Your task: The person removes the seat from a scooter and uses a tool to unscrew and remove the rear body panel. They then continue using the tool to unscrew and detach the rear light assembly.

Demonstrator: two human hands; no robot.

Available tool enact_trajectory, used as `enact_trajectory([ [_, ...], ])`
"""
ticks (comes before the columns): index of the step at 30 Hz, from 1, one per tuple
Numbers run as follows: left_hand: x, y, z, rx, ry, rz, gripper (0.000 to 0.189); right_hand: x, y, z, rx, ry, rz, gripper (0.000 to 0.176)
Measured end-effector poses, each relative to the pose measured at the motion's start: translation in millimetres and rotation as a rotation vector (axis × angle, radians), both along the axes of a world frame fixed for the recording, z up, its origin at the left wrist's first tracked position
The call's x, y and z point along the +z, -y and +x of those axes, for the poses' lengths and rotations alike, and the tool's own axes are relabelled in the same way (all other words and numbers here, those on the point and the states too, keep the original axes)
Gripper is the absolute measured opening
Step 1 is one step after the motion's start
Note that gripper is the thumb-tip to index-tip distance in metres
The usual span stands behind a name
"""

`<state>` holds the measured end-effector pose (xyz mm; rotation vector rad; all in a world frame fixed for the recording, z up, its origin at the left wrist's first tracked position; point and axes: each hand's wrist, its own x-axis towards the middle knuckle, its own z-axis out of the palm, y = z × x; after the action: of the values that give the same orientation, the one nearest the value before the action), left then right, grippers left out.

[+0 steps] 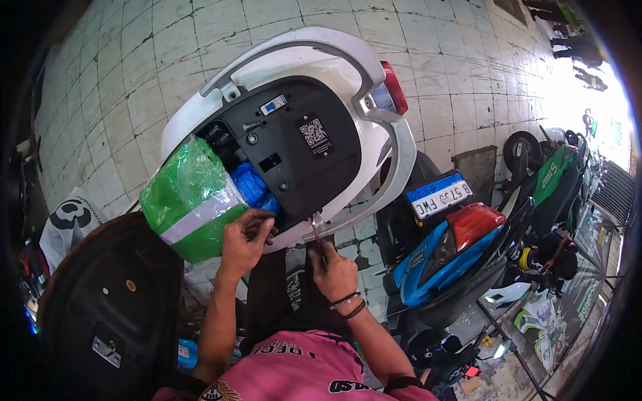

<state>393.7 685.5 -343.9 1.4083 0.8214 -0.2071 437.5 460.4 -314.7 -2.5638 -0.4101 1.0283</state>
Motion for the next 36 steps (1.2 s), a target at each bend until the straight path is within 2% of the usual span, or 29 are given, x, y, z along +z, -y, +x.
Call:
enact_trajectory([
  [2,0.3,-0.3,1.4,-0.033,0.035,0.062,0.017,-13.9,-0.2,-5.5,-0.135,0.132,0.117,0.027],
  [6,-0.6,-1.1,5.4,-0.027,-0.005,0.013,0.016,-22.9,18.1,-5.1,-0.234,0.044,0.227,0.015],
  [8,1.8,-0.2,5.8,-0.020,-0.031,-0.007,0.018,-23.4,19.7,-8.1,-0.470,0.120,0.437,0.009],
  [9,2.5,3.2,3.0,-0.021,-0.037,-0.010,0.018,-22.0,21.3,-11.0,-0.460,0.081,0.388,0.008],
  [10,0.0,3.9,4.6,-0.037,-0.010,0.025,0.018,-15.2,8.2,-6.3,-0.462,0.086,0.396,0.008],
  [12,5.0,4.6,8.4,-0.051,0.009,0.063,0.019,9.2,-17.0,-0.4,-0.687,0.044,0.527,0.013],
  [14,29.7,1.6,18.3,-0.180,0.008,0.092,0.025,20.0,-26.3,14.9,-0.685,0.061,0.592,0.014],
  [16,38.9,4.6,26.3,-0.246,0.044,-0.009,0.029,24.0,-32.1,31.2,-0.684,0.083,0.655,0.015],
  [18,36.0,9.4,34.9,-0.454,0.400,0.316,0.031,22.7,-35.6,49.0,-0.900,-0.143,0.631,0.022],
  [20,30.9,5.6,36.2,-0.516,0.340,0.263,0.039,15.5,-30.1,62.4,-0.802,-0.135,0.607,0.026],
  [22,32.2,-0.7,43.3,-0.226,0.164,-0.232,0.045,14.6,-24.0,72.2,-0.579,-0.218,0.457,0.027],
  [23,25.6,-6.5,44.5,-0.227,0.183,-0.164,0.057,14.0,-24.8,73.7,-0.579,-0.216,0.456,0.027],
  [24,25.6,-7.9,48.9,-0.224,0.185,-0.167,0.057,13.6,-25.7,74.4,-0.673,-0.214,0.541,0.035],
  [27,39.8,-8.7,56.7,-0.384,0.155,-0.448,0.069,14.3,-41.7,77.8,-0.924,-0.186,0.785,0.092],
  [28,48.0,-8.4,61.4,-0.382,0.153,-0.447,0.069,21.3,-51.2,84.2,-0.923,-0.189,0.785,0.092],
  [30,59.5,-7.9,67.3,-0.340,0.052,-0.490,0.069,33.9,-63.5,92.7,-0.837,-0.101,0.837,0.090],
  [31,56.4,-8.5,66.6,-0.273,0.068,-0.449,0.054,27.0,-57.3,91.2,-0.835,-0.105,0.859,0.074],
  [32,54.6,-12.4,68.2,-0.271,0.063,-0.452,0.054,22.3,-52.3,92.4,-0.836,-0.108,0.855,0.074],
  [34,54.7,-25.4,74.6,-0.340,0.054,-0.364,0.040,17.6,-45.9,97.5,-0.639,-0.087,0.684,0.047],
  [35,57.5,-32.2,78.3,-0.328,0.076,-0.378,0.031,22.2,-45.0,99.0,-0.553,-0.054,0.629,0.026],
  [36,53.7,-38.1,81.7,-0.320,0.074,-0.378,0.031,27.0,-43.5,101.6,-0.547,-0.060,0.628,0.026],
])
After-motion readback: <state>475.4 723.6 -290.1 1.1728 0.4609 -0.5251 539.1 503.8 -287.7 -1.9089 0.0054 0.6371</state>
